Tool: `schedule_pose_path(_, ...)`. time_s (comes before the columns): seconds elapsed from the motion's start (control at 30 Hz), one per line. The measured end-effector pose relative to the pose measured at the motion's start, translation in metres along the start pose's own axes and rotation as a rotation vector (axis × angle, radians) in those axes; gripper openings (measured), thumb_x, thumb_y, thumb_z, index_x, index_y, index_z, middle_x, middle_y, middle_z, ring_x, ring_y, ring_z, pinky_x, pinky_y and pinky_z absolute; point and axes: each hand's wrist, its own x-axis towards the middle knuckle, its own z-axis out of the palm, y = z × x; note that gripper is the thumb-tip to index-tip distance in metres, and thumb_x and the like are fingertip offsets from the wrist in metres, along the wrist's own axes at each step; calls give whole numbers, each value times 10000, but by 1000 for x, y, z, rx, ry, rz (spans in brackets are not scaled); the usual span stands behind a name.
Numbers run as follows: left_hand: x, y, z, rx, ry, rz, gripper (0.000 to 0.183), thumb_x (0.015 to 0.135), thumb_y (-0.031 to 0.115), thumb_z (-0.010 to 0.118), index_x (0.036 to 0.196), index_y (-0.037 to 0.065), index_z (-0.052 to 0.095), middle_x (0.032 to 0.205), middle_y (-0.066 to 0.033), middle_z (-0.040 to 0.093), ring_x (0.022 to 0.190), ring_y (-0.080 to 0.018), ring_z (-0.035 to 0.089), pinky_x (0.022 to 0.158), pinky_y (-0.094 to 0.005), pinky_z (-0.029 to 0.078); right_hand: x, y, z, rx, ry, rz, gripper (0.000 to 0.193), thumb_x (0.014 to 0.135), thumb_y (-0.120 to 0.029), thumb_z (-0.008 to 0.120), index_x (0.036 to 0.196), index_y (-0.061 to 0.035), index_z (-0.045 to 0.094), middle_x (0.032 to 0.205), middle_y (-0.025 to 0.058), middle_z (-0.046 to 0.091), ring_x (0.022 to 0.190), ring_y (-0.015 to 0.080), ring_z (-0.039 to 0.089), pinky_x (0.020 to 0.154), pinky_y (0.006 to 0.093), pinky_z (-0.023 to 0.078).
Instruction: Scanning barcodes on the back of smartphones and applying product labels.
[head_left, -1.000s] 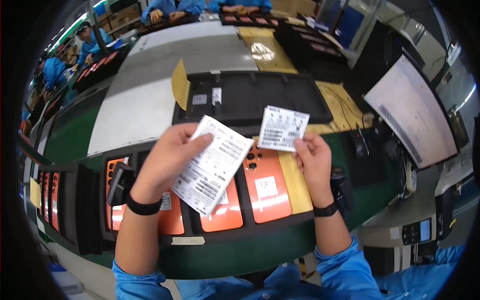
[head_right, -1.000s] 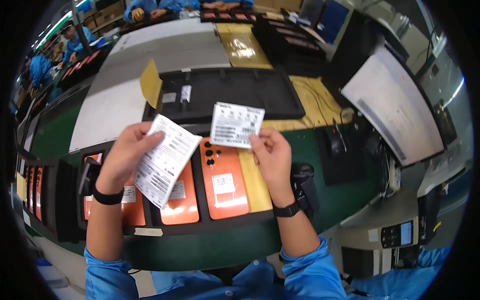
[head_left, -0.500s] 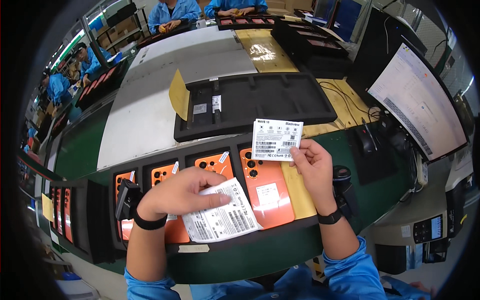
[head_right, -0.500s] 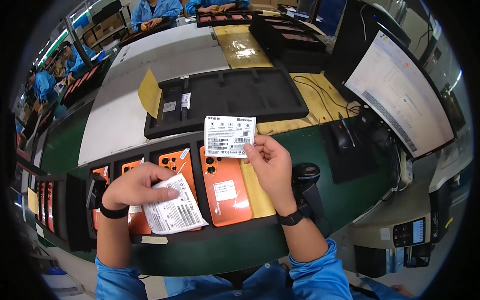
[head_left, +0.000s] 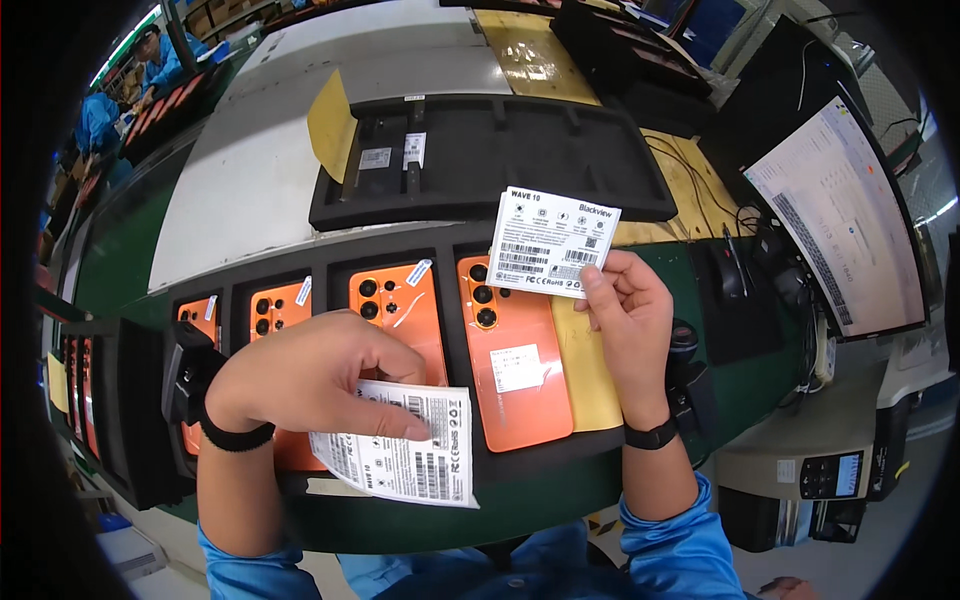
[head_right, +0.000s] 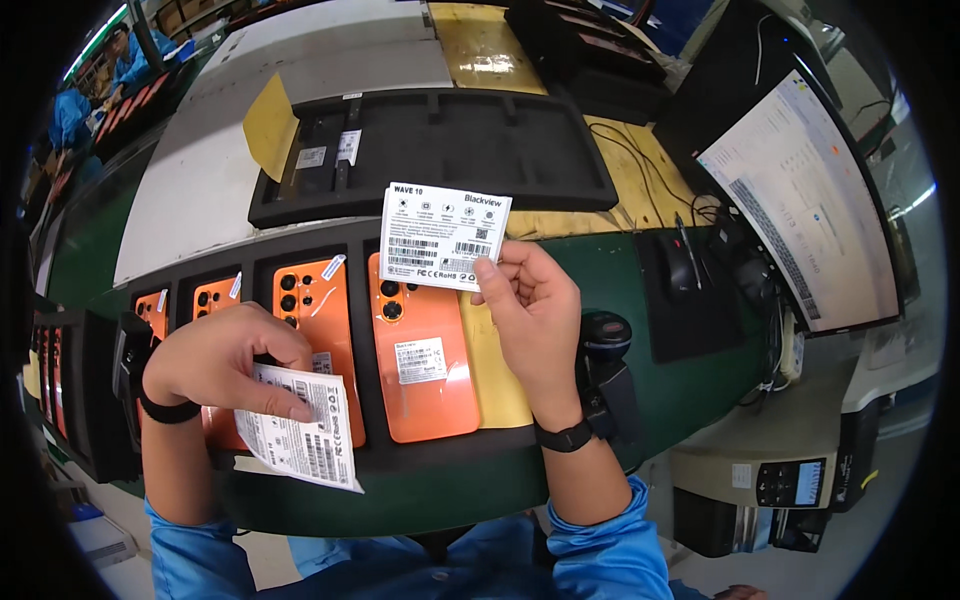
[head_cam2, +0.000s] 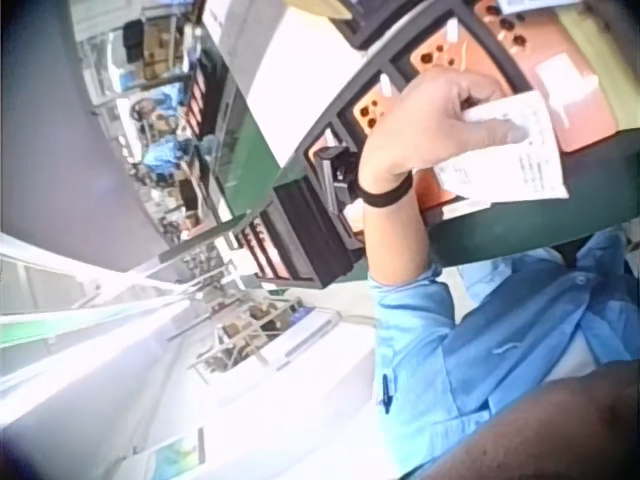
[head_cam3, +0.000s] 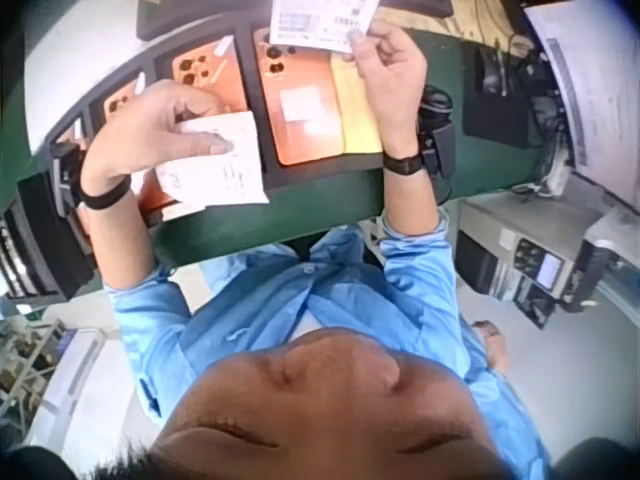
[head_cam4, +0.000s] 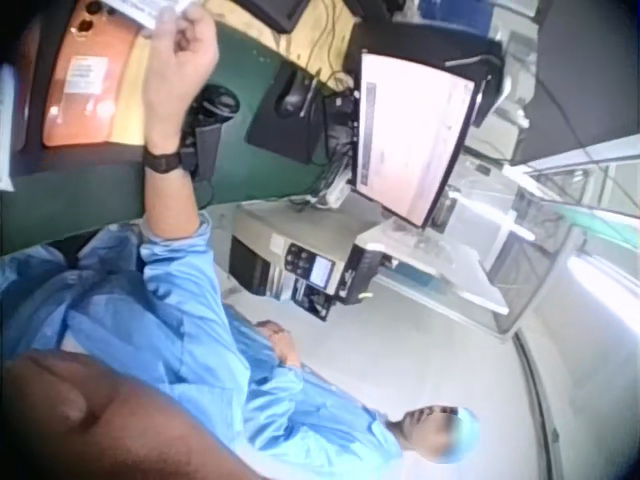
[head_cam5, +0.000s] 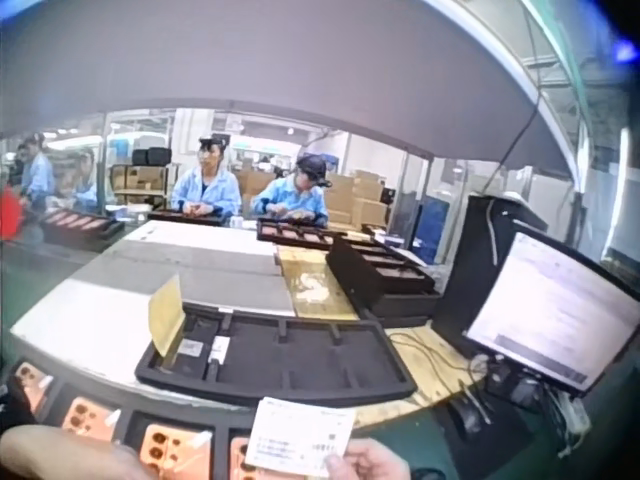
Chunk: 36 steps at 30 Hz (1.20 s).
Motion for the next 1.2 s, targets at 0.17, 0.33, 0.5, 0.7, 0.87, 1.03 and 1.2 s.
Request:
schedule_pose_path(0.17, 1, -9, 4, -57, -40, 74, 272, 756, 184, 865, 800, -18, 689, 748, -97, 677, 677, -198, 645, 601, -317, 471, 0, -1, -2, -21, 14, -7, 160, 978, -96, 632, 1064, 38, 636, 890, 49, 709, 733, 53, 619, 676, 189, 490)
schedule_pose_path(0.33, -3, -8, 7, 59, -93, 134, 269, 764, 203, 859, 761, -5, 689, 715, -110, 662, 666, -244, 637, 601, -327, 465, -4, -2, -2, -25, 13, -12, 151, 977, -96, 634, 1056, 32, 636, 870, 39, 702, 720, 48, 615, 631, 178, 456)
schedule_pose_path(0.5, 3, -19, 5, 72, -107, 196, 276, 756, 208, 861, 732, 0, 681, 690, -108, 653, 646, -256, 622, 587, -343, 454, 1, 5, 1, -60, 20, 21, 153, 973, -96, 641, 1056, 32, 633, 844, 25, 690, 702, 41, 605, 590, 172, 422)
schedule_pose_path(0.7, -1, -13, 6, 28, -83, 114, 276, 735, 206, 873, 713, 6, 685, 656, -106, 648, 610, -285, 610, 604, -353, 451, -1, -4, -1, -75, 43, -27, 183, 967, -102, 651, 1085, 36, 639, 872, 42, 707, 706, 42, 604, 586, 171, 425)
schedule_pose_path(0.87, -2, -19, 7, 96, -79, 188, 295, 718, 230, 885, 697, 19, 680, 662, -88, 654, 609, -279, 608, 615, -347, 456, -1, 2, -1, -86, 35, -18, 180, 968, -111, 653, 1081, 29, 643, 889, 49, 714, 714, 42, 609, 580, 163, 413)
schedule_pose_path(1.03, 0, -19, 9, 100, -90, 202, 297, 715, 235, 886, 692, 25, 677, 657, -85, 648, 613, -280, 607, 613, -346, 455, -3, 1, -2, -85, 40, -23, 178, 967, -110, 652, 1077, 29, 642, 895, 46, 716, 714, 40, 610, 575, 164, 408)
schedule_pose_path(1.2, -2, -18, 6, 129, -97, 211, 295, 713, 229, 888, 690, 26, 675, 650, -78, 639, 605, -278, 595, 600, -345, 439, -2, 2, 3, -55, 39, -24, 167, 965, -92, 649, 1072, 35, 640, 887, 43, 708, 713, 46, 607, 604, 174, 437)
